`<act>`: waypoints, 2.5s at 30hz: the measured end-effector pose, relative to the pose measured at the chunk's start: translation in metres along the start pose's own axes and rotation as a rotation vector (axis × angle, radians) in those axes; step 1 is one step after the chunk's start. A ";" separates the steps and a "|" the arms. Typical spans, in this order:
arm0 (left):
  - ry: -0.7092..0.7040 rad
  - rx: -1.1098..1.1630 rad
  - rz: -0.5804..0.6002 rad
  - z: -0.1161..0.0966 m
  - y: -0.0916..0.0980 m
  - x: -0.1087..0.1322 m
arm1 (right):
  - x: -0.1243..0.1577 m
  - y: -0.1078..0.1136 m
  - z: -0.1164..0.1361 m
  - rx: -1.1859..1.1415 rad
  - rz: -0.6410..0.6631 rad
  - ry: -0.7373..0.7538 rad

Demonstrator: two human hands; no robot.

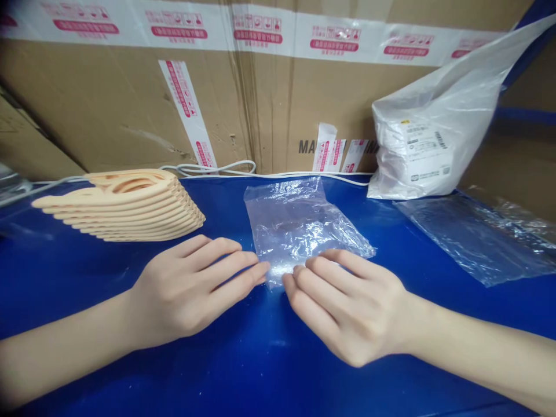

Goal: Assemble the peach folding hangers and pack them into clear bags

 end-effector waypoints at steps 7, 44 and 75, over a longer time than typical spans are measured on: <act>-0.055 0.037 -0.029 -0.011 0.002 -0.001 | -0.002 0.000 0.003 -0.019 -0.024 0.011; 0.164 -0.301 0.274 0.044 -0.002 0.014 | -0.002 0.010 -0.038 0.223 0.027 0.000; -0.030 -0.158 0.081 0.005 -0.003 0.024 | -0.003 0.006 0.003 0.014 -0.052 0.002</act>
Point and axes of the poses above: each hand's wrist, its own x-axis away from the middle knuckle, its own y-axis out of the back of the hand, z = x × y, the point moved 8 cm from there along -x, towards the middle knuckle, and after that the axes turned 4 degrees about y, right-handed, at the moved point
